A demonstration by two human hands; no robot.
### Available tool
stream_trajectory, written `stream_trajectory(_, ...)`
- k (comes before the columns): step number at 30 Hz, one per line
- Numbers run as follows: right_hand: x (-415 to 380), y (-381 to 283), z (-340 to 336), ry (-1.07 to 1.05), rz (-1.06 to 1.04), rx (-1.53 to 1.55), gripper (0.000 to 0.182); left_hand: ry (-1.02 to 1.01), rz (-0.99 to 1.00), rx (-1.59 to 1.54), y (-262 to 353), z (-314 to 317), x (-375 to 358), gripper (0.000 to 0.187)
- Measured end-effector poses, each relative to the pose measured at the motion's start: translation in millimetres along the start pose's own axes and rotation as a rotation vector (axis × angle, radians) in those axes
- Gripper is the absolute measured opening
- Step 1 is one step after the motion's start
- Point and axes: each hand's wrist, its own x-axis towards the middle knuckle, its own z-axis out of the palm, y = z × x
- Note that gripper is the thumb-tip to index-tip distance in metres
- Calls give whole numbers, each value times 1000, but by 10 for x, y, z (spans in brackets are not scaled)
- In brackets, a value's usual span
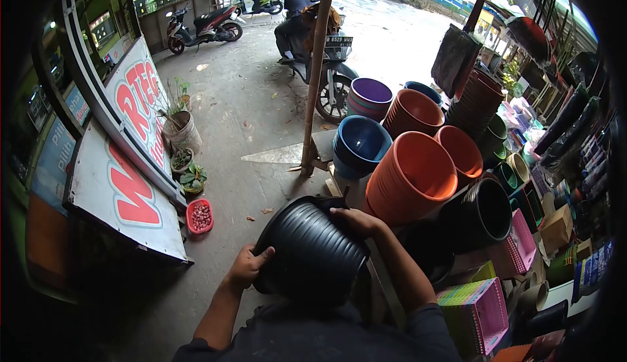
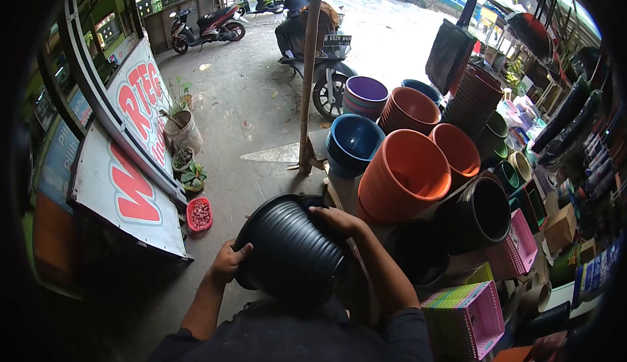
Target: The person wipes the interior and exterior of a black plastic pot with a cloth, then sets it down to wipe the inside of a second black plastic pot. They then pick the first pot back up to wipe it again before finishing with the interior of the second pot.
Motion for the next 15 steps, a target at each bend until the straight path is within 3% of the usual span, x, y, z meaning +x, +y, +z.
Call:
stream_trajectory(1,-159,-360,156,-12,15,127,57,37,1,-2,-33,53,22,43)
stream_trajectory(2,-127,-416,304,1,-132,-54,59,39,-4,-2,-91,93,49,43)
stream_trajectory(3,-171,-484,525,282,-435,-680,64,88,5,-34,-162,118,103,41)
stream_trajectory(5,-337,-639,934,363,-464,-984,85,136,21,-62,-296,127,237,39)
stream_trajectory(6,-386,-615,1109,387,-522,-1009,97,206,68,-211,-375,117,302,39)
stream_trajectory(9,-424,-185,1594,403,-623,-1070,87,374,84,-448,-326,68,316,39)
stream_trajectory(10,-261,228,1759,623,-739,-1067,85,455,39,-531,-283,48,320,39)
stream_trajectory(11,-137,515,1853,845,-850,-1047,84,428,51,-569,-278,-17,327,44)
stream_trajectory(12,-87,622,1885,832,-867,-1051,84,440,63,-579,-276,-87,309,44)
stream_trajectory(14,13,748,1898,1205,-895,-501,72,213,-29,-804,-251,-224,261,50)
stream_trajectory(15,91,811,1850,1196,-907,-502,72,182,-36,-792,-230,-256,207,54)
